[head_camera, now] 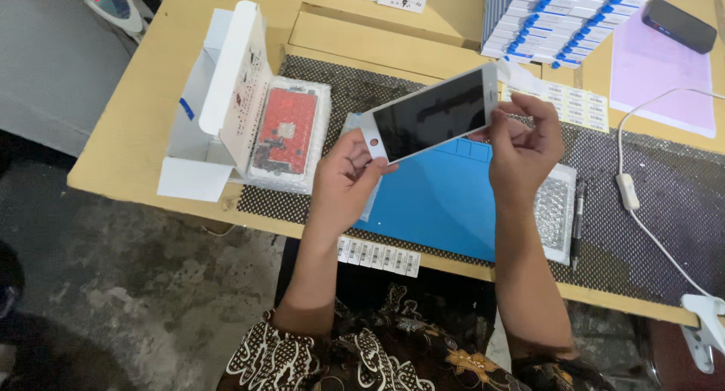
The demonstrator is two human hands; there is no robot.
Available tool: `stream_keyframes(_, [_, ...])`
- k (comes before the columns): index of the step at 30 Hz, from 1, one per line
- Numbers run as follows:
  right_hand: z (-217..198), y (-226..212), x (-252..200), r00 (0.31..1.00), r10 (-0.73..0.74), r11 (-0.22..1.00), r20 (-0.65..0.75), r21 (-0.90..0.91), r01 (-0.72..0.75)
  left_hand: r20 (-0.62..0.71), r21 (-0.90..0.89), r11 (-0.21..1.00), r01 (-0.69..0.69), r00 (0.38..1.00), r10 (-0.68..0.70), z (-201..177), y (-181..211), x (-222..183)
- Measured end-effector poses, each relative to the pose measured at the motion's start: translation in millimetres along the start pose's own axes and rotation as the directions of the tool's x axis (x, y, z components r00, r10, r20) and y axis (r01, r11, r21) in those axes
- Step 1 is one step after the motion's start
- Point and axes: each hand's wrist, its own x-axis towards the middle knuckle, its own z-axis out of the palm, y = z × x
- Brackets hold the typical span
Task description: The person handles a white smartphone and its replacement components, including a screen and internal assembly, by removing them from protective plastic sleeves and aligning the new screen with the device body.
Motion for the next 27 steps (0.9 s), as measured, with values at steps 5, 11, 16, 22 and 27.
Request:
stream_keyframes(5, [-11.3, 14.5, 0.6, 1.000, -0.008, 0.990, -0.027, -0.142, 0.004, 0.011, 0.002, 1.000, -0.002, 1.000, 0.002, 10.6, 21.0, 2.9])
stream_keyframes(11, [-12.2, -0.7, 4.7, 0.993, -0.115, 0.919, -0.016, -0.381, 0.100, 0.014, 0.010, 1.000, 0.026, 1.000, -0.026, 24.7, 46.3, 5.3])
stream_keyframes(16, [-2.0, -13.4, 2.8, 0.987, -0.161, 0.880, -0.001, -0.454, 0.143, -0.011, -0.004, 1.000, 0.028, 1.000, -0.028, 26.8, 47.4, 4.0])
stream_keyframes(22, [10.7, -18.1, -3.8, 0.942, -0.287, 0.800, 0.174, -0.497, 0.335, -0.015, 0.043, 0.986, 0.160, 0.987, -0.160, 26.2, 48.7, 3.6])
stream_keyframes(27, [29.4, -23.4, -12.1, 0.839, -0.499, 0.698, 0.215, -0.474, 0.537, -0.032, -0.030, 0.998, 0.053, 0.998, -0.054, 26.0, 41.6, 4.2])
